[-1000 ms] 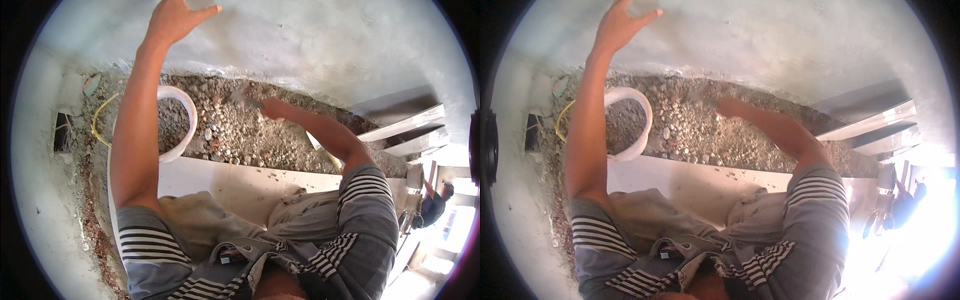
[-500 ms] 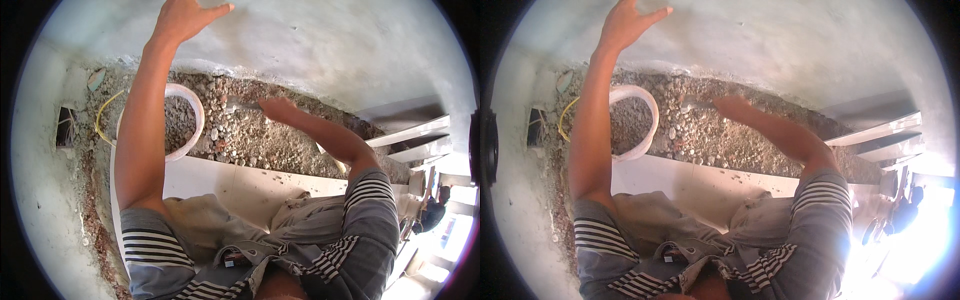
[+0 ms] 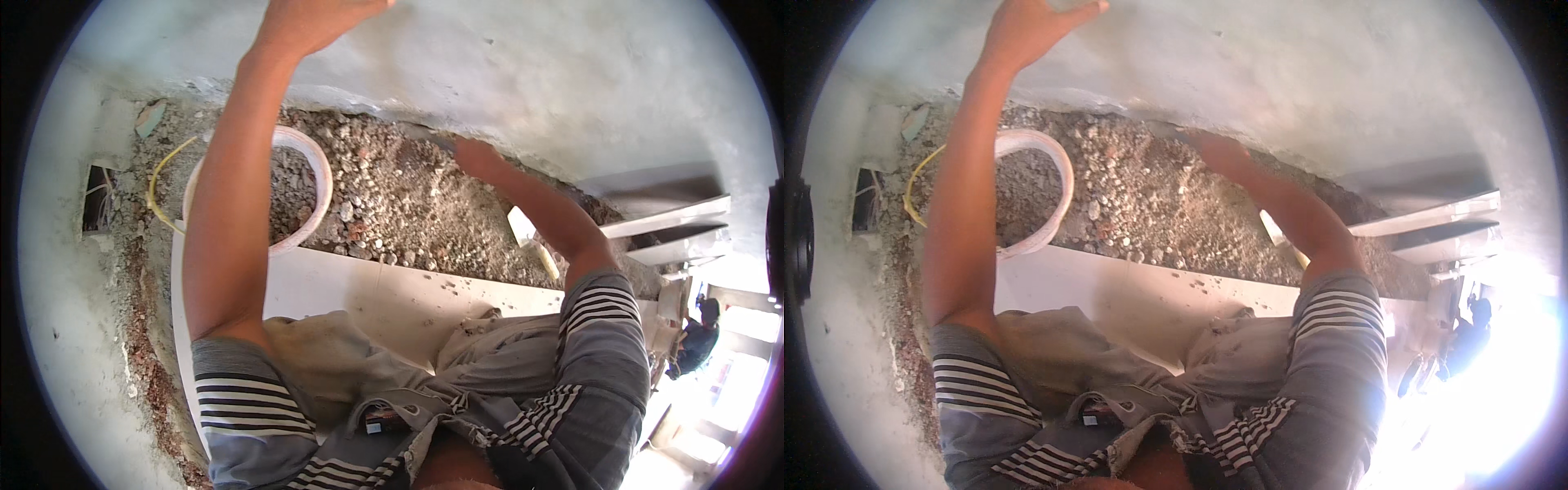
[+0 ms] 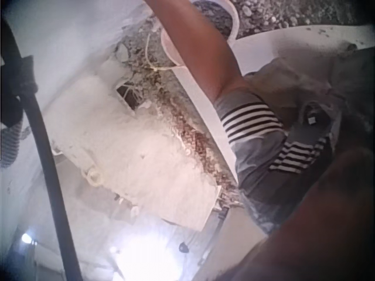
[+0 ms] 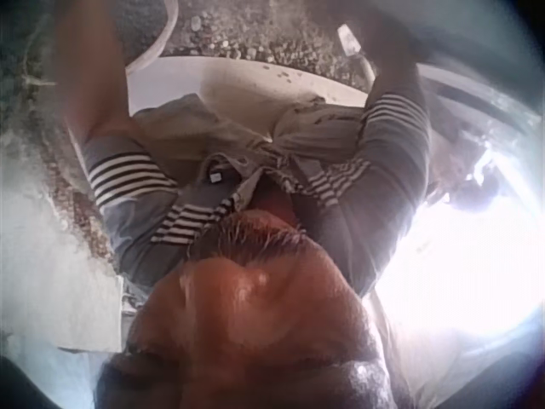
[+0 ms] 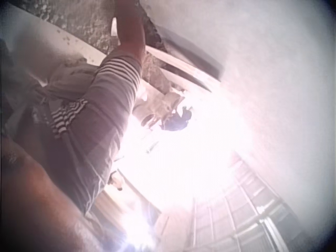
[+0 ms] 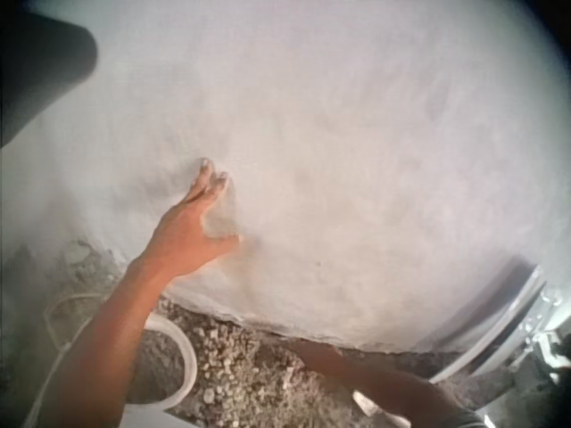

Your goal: The person carries a bucket of cement mix into a room under renovation, then uses a trowel to spread the cement along the base of a wall. Another worker is visible in the background laying floor tiles.

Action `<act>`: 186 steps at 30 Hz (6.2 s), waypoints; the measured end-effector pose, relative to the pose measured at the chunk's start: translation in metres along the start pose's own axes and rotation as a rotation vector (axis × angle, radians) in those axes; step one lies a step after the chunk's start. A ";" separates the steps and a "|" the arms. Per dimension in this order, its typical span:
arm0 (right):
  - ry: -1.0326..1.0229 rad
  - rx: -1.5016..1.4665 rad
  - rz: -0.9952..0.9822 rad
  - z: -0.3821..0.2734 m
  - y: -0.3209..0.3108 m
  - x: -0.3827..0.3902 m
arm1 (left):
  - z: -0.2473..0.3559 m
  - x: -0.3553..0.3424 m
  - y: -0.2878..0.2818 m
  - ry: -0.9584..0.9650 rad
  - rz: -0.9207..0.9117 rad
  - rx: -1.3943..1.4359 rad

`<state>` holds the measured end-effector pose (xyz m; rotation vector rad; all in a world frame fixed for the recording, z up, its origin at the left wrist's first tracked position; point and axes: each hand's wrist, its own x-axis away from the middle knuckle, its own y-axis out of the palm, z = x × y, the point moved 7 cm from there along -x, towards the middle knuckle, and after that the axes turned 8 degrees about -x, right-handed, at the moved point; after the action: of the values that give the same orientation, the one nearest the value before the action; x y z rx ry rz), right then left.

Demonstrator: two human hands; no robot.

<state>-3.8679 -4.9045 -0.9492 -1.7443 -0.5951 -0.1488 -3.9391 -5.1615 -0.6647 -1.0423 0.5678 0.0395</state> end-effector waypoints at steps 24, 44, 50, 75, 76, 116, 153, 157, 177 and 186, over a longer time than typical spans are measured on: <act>-0.133 -0.072 -0.294 -0.072 0.042 -0.023 | -0.003 0.000 -0.002 0.077 0.046 0.048; 0.258 -0.235 0.023 0.020 0.025 -0.004 | -0.001 0.001 -0.002 0.056 0.066 -0.038; 0.269 -0.472 -0.439 0.026 0.080 0.052 | -0.005 -0.002 -0.002 0.028 0.070 -0.108; 0.666 -1.485 0.570 0.021 0.104 0.135 | 0.062 -0.026 0.082 -0.142 0.693 0.146; 0.656 -1.464 0.813 0.021 0.099 0.139 | 0.060 -0.027 0.083 -0.157 0.717 0.128; 0.667 -1.677 1.177 0.002 0.166 0.162 | 0.034 -0.027 0.067 -0.012 0.370 -0.247; 0.860 -1.015 1.106 0.086 0.101 0.177 | 0.037 -0.024 0.068 0.013 0.390 -0.248; 0.934 -1.114 0.862 0.098 0.116 0.170 | 0.035 -0.025 0.066 0.002 0.376 -0.215; 0.408 -0.901 1.658 0.094 0.076 0.203 | 0.034 -0.023 0.069 0.028 0.380 -0.158; 0.586 -1.069 1.281 0.107 0.096 0.185 | 0.037 -0.019 0.063 0.044 0.366 -0.189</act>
<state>-3.6871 -4.7599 -0.9862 -2.5735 1.2870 -0.0479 -3.9582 -5.0938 -0.6929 -1.1124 0.8013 0.3990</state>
